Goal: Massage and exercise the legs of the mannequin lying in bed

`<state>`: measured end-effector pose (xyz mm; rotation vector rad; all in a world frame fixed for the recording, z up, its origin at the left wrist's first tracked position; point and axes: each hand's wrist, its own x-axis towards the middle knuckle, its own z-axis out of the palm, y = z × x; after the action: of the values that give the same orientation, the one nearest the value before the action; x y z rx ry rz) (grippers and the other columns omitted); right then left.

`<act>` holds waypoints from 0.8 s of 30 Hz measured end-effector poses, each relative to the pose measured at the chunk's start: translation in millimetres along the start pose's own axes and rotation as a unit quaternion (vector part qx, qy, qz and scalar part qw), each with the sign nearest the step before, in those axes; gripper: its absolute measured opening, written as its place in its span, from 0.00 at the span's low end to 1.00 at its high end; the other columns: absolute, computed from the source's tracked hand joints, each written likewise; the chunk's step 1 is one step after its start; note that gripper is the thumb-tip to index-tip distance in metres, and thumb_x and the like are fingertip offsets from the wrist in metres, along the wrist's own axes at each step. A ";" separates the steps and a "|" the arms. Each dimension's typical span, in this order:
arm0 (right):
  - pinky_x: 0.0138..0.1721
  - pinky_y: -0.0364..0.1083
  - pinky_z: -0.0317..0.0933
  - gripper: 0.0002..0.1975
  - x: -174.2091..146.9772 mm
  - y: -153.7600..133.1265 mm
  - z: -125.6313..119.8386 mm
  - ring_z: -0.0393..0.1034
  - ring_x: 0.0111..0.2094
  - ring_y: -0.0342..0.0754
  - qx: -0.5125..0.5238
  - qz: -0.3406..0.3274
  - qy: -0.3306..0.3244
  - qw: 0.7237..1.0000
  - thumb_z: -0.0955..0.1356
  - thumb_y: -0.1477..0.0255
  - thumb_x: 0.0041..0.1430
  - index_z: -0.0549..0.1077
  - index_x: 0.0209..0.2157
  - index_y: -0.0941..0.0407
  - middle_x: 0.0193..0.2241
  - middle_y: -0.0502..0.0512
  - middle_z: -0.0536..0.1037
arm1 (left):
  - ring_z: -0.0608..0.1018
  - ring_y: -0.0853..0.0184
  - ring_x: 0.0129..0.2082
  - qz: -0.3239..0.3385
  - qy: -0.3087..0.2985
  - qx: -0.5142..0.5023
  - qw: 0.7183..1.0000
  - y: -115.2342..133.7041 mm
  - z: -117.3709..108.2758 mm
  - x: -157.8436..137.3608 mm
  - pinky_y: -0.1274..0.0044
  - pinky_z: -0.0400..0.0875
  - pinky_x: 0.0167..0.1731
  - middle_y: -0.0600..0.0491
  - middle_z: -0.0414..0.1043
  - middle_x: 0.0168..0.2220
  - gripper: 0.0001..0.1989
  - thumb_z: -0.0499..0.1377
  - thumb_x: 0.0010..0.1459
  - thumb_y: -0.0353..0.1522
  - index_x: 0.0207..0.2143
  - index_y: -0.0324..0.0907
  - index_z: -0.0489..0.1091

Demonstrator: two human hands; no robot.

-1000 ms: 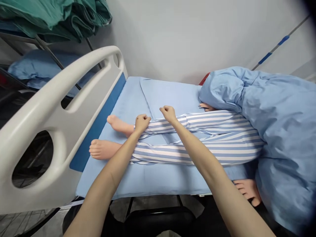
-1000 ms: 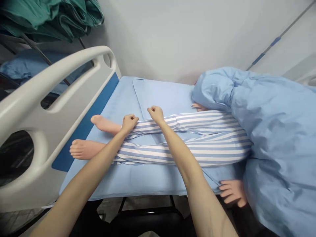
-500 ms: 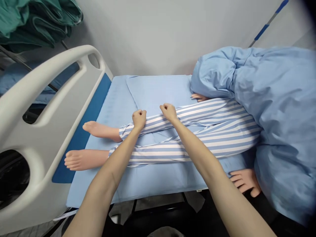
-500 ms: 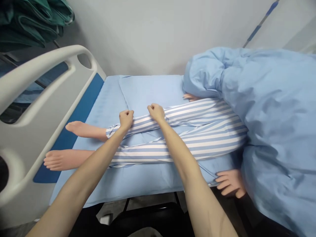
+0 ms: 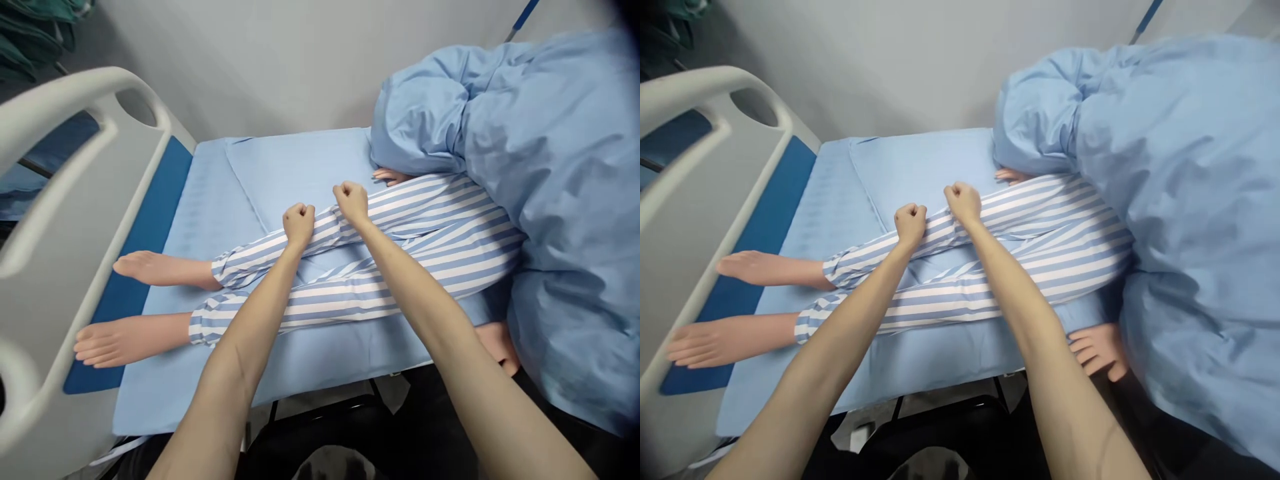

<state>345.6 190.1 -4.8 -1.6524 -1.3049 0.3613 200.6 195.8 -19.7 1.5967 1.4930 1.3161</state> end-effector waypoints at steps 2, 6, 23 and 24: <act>0.31 0.43 0.47 0.17 2.5 7.0 -3.8 0.51 0.24 0.42 -0.006 0.012 0.010 1.000 0.64 0.71 0.60 0.57 0.19 0.55 0.18 0.46 0.56 | 0.53 0.73 0.19 -0.014 -0.010 -0.034 0.999 7.3 5.2 9.0 0.76 0.49 0.24 0.59 0.44 0.15 0.21 0.58 0.51 0.26 0.13 0.42 0.49; 0.29 0.43 0.48 0.19 10.0 11.7 -5.7 0.51 0.23 0.41 0.014 0.028 0.013 0.999 0.63 0.70 0.61 0.54 0.19 0.55 0.18 0.46 0.53 | 0.55 0.72 0.20 -0.030 -0.040 -0.107 0.993 26.6 31.0 13.7 0.76 0.50 0.24 0.58 0.46 0.15 0.21 0.57 0.53 0.27 0.13 0.42 0.51; 0.38 0.41 0.58 0.18 53.9 70.8 -59.5 0.58 0.29 0.40 -0.045 -0.045 0.070 0.996 0.60 0.66 0.65 0.51 0.22 0.54 0.21 0.47 0.54 | 0.52 0.72 0.22 0.019 -0.067 -0.025 0.997 54.4 106.5 -12.9 0.75 0.48 0.27 0.58 0.41 0.18 0.22 0.60 0.52 0.25 0.15 0.42 0.50; 0.39 0.41 0.58 0.18 60.4 72.7 -65.5 0.59 0.30 0.40 -0.042 -0.059 0.064 0.995 0.60 0.66 0.65 0.51 0.23 0.54 0.22 0.46 0.54 | 0.52 0.71 0.22 0.011 -0.070 -0.010 0.997 53.5 110.9 -15.0 0.75 0.49 0.28 0.58 0.41 0.18 0.21 0.61 0.51 0.25 0.15 0.42 0.50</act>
<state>458.1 212.8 -12.5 -1.6320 -1.3282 0.1293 324.5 193.2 -13.6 1.6601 1.3766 1.2002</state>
